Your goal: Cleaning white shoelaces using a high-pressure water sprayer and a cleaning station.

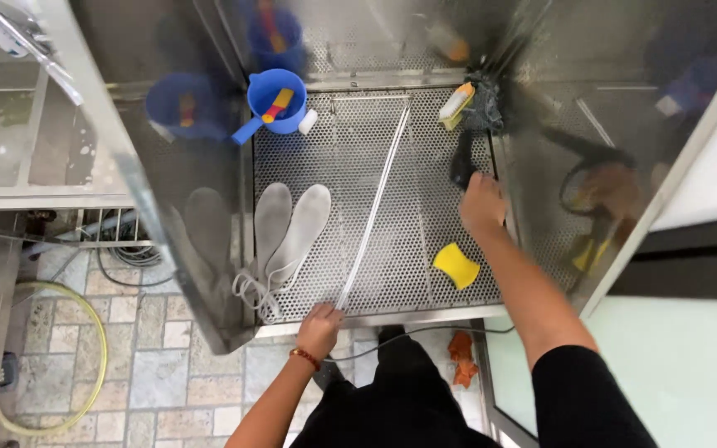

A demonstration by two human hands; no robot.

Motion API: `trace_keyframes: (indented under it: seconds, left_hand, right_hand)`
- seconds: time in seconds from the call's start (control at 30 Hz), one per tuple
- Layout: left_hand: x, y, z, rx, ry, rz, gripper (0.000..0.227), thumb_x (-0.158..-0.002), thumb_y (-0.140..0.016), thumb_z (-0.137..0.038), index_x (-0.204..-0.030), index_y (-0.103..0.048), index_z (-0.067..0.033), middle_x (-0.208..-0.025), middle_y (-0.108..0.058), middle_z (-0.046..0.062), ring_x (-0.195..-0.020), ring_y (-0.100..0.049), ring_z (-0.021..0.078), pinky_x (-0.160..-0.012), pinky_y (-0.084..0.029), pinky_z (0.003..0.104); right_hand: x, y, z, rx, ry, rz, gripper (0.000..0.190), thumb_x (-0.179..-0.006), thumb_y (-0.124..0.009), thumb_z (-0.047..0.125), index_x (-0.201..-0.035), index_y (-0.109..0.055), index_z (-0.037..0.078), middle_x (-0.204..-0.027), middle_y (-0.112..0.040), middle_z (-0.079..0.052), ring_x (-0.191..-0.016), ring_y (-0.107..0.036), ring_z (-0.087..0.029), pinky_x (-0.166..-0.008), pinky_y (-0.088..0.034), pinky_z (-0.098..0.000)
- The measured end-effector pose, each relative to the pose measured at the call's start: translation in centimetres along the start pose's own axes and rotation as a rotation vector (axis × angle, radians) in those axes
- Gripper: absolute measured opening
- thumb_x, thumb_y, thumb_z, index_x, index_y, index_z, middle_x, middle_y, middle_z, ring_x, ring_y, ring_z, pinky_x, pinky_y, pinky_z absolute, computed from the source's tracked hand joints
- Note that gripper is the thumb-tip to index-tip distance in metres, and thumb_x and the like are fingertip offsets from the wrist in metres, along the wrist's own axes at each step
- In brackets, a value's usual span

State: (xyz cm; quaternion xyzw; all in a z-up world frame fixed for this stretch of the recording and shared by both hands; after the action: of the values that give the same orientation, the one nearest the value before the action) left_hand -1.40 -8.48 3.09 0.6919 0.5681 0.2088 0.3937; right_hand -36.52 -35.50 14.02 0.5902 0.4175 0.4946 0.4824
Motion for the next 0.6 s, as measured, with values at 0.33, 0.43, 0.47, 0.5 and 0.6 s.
trace_keyframes:
  seconds: [0.33,0.43,0.47,0.5,0.6]
  left_hand:
    - [-21.2,-0.1,1.2,0.080,0.160,-0.130,0.025,-0.076,-0.076,-0.016,-0.098,-0.071,-0.0041,-0.102,-0.069,0.015,-0.101,-0.062,0.0374,-0.088,-0.049,0.049]
    - [-30.4,-4.1,3.7,0.066,0.181,-0.222,0.023,-0.084,-0.077,-0.019,-0.100,-0.070,-0.0045,-0.101,-0.069,0.015,-0.098,-0.064,0.0368,-0.090,-0.052,0.048]
    - [-33.3,-4.6,4.0,0.073,0.219,-0.269,0.023,-0.082,-0.077,-0.019,-0.100,-0.071,-0.0048,-0.102,-0.070,0.016,-0.099,-0.064,0.0374,-0.089,-0.052,0.048]
    - [-36.2,-4.9,4.3,0.080,0.257,-0.315,0.023,-0.081,-0.076,-0.019,-0.099,-0.071,-0.0051,-0.103,-0.070,0.016,-0.099,-0.064,0.0381,-0.087,-0.052,0.048]
    - [-40.3,-6.9,4.6,0.018,0.362,-0.229,0.023,-0.085,-0.077,-0.023,-0.098,-0.070,-0.0052,-0.100,-0.068,0.016,-0.097,-0.063,0.0378,-0.085,-0.052,0.049]
  right_hand:
    - [-4.3,2.2,2.6,-0.140,0.256,0.084,0.064,-0.073,-0.085,0.037,-0.122,-0.065,0.002,-0.127,-0.055,-0.022,-0.120,-0.052,-0.040,-0.095,-0.046,-0.0510]
    - [-13.1,-0.9,3.7,-0.736,0.192,0.007,0.035,-0.089,-0.068,0.034,-0.102,-0.079,0.003,-0.098,-0.077,-0.016,-0.090,-0.075,-0.027,-0.083,-0.057,-0.0388]
    - [-16.7,-2.5,5.2,-0.750,0.212,-0.072,0.037,-0.085,-0.075,0.037,-0.099,-0.078,0.003,-0.090,-0.076,-0.015,-0.082,-0.074,-0.027,-0.077,-0.056,-0.0390]
    - [-20.1,-4.0,6.7,-0.764,0.234,-0.150,0.041,-0.080,-0.082,0.040,-0.096,-0.078,0.002,-0.082,-0.075,-0.014,-0.074,-0.073,-0.027,-0.072,-0.056,-0.0392]
    - [-27.8,-11.2,8.2,-0.694,0.082,-0.128,0.038,-0.078,-0.084,0.042,-0.087,-0.079,0.005,-0.080,-0.076,-0.014,-0.074,-0.073,-0.029,-0.072,-0.056,-0.0410]
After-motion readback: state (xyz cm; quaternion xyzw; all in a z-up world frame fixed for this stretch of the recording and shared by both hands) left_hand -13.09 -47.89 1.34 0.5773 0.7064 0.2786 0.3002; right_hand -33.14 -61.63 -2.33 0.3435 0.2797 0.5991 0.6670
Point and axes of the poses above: each hand's wrist, its own x-axis away from the middle knuckle, its own y-axis out of the back of the hand, z = x × y, the point moved 4 cm from there along -x, towards the middle knuckle
